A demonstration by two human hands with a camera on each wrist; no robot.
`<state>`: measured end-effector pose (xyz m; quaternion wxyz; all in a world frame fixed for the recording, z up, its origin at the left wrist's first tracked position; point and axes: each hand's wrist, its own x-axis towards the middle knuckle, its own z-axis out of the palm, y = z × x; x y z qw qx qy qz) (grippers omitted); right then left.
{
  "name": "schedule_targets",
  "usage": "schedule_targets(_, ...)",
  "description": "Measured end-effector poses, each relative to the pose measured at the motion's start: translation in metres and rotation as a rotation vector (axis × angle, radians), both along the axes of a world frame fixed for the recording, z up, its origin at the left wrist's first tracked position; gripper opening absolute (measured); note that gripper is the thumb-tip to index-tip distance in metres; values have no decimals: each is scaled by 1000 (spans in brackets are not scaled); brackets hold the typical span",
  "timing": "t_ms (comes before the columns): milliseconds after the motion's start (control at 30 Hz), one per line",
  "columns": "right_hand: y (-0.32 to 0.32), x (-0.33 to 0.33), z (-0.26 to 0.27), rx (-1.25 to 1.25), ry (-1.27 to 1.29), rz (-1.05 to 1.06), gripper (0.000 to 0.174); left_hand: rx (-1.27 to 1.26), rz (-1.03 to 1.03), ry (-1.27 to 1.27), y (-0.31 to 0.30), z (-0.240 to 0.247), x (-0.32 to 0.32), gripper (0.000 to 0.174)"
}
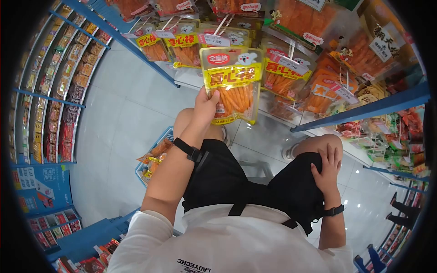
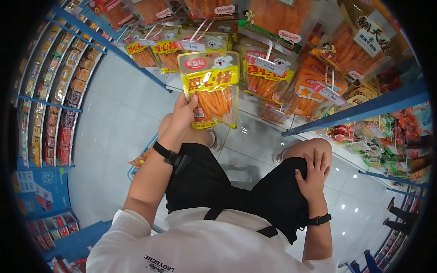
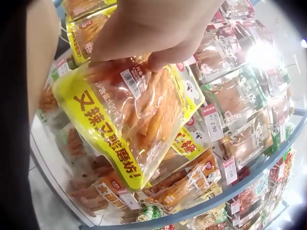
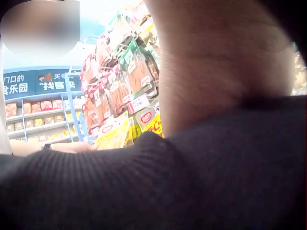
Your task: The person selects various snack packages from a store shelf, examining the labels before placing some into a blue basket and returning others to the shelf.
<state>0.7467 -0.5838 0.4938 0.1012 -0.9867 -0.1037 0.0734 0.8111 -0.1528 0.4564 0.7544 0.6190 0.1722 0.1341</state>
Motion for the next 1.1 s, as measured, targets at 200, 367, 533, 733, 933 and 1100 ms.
schedule_targets(200, 1, 5, 0, -53, -20, -37, 56, -5, 16, 71, 9, 2, 21, 23)
schedule_targets(367, -3, 9, -3, -114, -26, -101, 50, 70, -129, 35, -9, -13, 27, 26)
schedule_targets(533, -9, 14, -6, -100, -56, -130, 46, 63, -313, -36, -56, -4, 40, 26)
schedule_targets(733, -15, 11, -5, -85, -75, -151, 47, 28, -351, -105, -81, 1, 53, 24)
schedule_targets(933, -21, 7, -3, -57, -81, -174, 45, 26, -351, -45, -85, 3, 66, 23)
schedule_targets(1100, -25, 8, -2, -17, -97, -190, 44, 62, -348, -45, -85, -3, 74, 23)
